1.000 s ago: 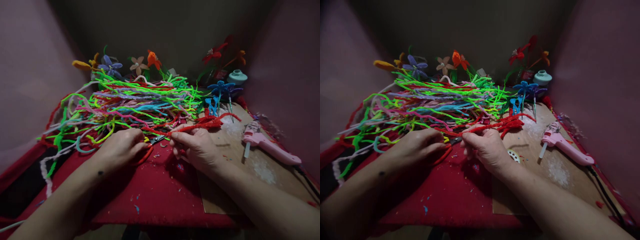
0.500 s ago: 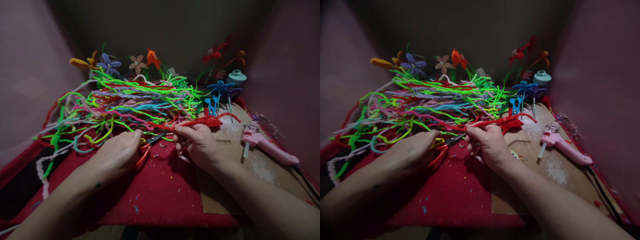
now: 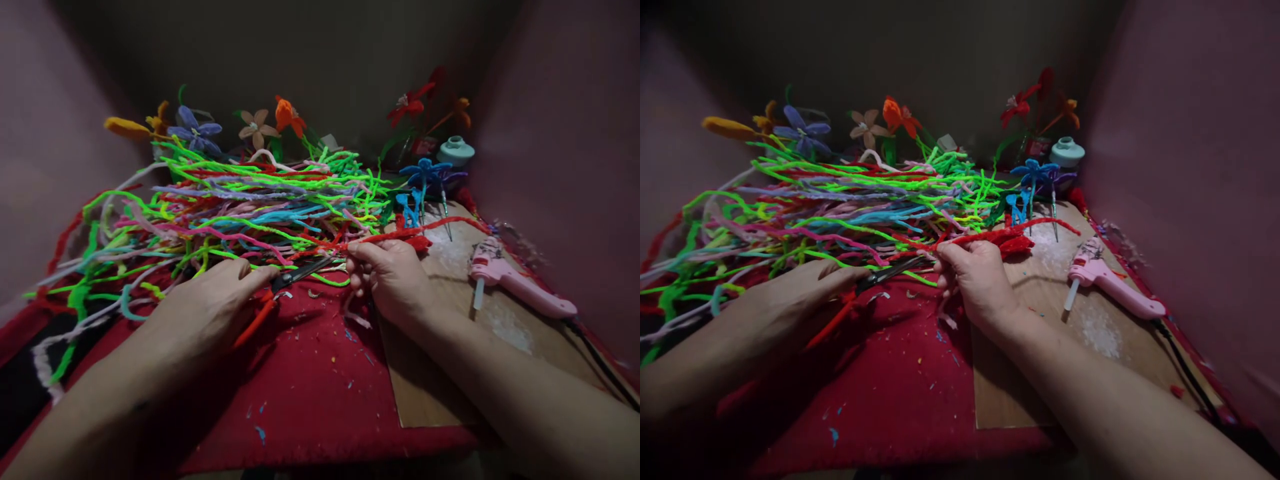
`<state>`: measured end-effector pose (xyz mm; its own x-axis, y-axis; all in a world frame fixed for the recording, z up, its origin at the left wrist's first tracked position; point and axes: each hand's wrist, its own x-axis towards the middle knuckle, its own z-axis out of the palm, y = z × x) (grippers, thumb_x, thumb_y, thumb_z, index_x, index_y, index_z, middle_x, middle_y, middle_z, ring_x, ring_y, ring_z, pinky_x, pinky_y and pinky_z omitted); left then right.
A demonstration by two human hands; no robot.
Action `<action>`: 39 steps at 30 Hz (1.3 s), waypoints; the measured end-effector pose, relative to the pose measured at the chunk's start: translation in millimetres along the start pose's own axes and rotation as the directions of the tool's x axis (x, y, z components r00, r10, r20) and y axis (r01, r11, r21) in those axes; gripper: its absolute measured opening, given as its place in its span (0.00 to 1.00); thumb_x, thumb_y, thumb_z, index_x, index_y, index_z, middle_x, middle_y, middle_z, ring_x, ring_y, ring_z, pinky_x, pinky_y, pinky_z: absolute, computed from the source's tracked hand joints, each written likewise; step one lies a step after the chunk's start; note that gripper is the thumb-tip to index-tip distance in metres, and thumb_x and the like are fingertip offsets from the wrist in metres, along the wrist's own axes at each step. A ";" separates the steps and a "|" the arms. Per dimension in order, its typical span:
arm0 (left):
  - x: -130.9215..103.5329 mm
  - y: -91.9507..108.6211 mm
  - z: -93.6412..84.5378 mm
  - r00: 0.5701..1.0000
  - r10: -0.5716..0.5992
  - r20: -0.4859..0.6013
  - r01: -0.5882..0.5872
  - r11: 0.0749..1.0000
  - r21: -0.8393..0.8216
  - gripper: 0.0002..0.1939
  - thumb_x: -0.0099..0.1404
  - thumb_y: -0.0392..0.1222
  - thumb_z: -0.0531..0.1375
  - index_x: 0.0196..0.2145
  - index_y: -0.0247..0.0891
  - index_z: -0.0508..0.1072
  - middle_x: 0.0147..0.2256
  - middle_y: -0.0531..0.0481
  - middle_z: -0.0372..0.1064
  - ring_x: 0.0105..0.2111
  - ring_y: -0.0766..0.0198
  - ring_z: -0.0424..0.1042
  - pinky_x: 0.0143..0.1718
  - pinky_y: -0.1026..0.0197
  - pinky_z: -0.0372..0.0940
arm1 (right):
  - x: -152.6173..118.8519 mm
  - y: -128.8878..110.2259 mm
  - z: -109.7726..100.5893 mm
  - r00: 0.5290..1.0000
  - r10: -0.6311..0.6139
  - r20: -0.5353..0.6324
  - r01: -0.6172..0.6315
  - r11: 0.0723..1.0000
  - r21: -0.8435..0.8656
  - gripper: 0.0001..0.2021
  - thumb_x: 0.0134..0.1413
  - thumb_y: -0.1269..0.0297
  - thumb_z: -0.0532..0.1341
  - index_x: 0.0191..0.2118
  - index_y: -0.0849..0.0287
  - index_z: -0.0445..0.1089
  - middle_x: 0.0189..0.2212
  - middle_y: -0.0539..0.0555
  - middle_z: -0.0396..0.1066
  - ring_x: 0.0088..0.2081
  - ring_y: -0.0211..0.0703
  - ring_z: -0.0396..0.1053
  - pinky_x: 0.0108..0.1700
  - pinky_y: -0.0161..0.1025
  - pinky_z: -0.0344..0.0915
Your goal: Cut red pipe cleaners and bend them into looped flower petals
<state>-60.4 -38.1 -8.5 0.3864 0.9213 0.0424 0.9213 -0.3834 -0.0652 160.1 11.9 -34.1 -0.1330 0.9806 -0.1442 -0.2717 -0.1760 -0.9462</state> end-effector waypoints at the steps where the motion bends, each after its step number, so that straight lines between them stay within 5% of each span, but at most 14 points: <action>1: -0.3 1.5 0.5 1.000 0.005 -0.011 -0.005 1.000 0.006 0.21 0.62 0.38 0.47 0.52 0.42 0.64 0.35 0.43 0.64 0.32 0.56 0.65 0.27 0.59 0.60 | -0.3 0.8 -0.2 1.000 0.009 0.003 -0.009 1.000 -0.015 0.08 0.46 0.65 0.60 0.21 0.63 0.66 0.15 0.48 0.64 0.13 0.29 0.59 0.13 0.28 0.55; 7: 0.3 5.0 4.0 1.000 -0.020 -0.006 0.021 0.999 0.046 0.21 0.62 0.35 0.47 0.52 0.41 0.64 0.37 0.42 0.64 0.34 0.55 0.65 0.29 0.57 0.60 | -2.5 4.0 -1.8 0.999 0.046 0.017 -0.045 0.997 -0.056 0.08 0.45 0.63 0.61 0.22 0.62 0.66 0.16 0.48 0.65 0.13 0.30 0.58 0.13 0.29 0.55; 14: 1.3 8.2 5.5 0.999 -0.001 -0.041 0.005 0.995 0.095 0.19 0.61 0.43 0.51 0.50 0.40 0.63 0.35 0.43 0.63 0.33 0.53 0.64 0.26 0.56 0.58 | -2.8 4.2 -1.2 0.995 0.093 0.038 -0.091 0.994 -0.053 0.08 0.44 0.62 0.62 0.24 0.61 0.66 0.16 0.47 0.65 0.13 0.30 0.59 0.13 0.29 0.55; 33: -4.3 26.7 -10.7 0.993 -0.111 -0.040 0.114 0.989 0.097 0.11 0.60 0.42 0.50 0.40 0.42 0.67 0.33 0.43 0.62 0.30 0.54 0.63 0.23 0.57 0.55 | -4.4 2.8 -0.8 0.981 0.138 0.137 -0.142 0.990 0.023 0.07 0.46 0.64 0.61 0.23 0.61 0.66 0.14 0.48 0.65 0.12 0.31 0.58 0.11 0.28 0.54; 39: -4.4 22.0 -6.9 0.994 -0.081 0.078 0.079 0.997 0.026 0.10 0.60 0.42 0.52 0.39 0.42 0.69 0.37 0.43 0.65 0.35 0.53 0.65 0.25 0.57 0.59 | -4.5 1.3 0.2 0.972 0.175 0.157 -0.189 0.979 0.079 0.08 0.45 0.65 0.60 0.20 0.62 0.66 0.13 0.48 0.64 0.11 0.32 0.57 0.11 0.30 0.53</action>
<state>-41.5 -51.0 -3.3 0.3063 0.9515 -0.0304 0.9474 -0.3078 -0.0873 160.1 7.2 -34.6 -0.3261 0.9087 -0.2605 -0.3159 -0.3644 -0.8760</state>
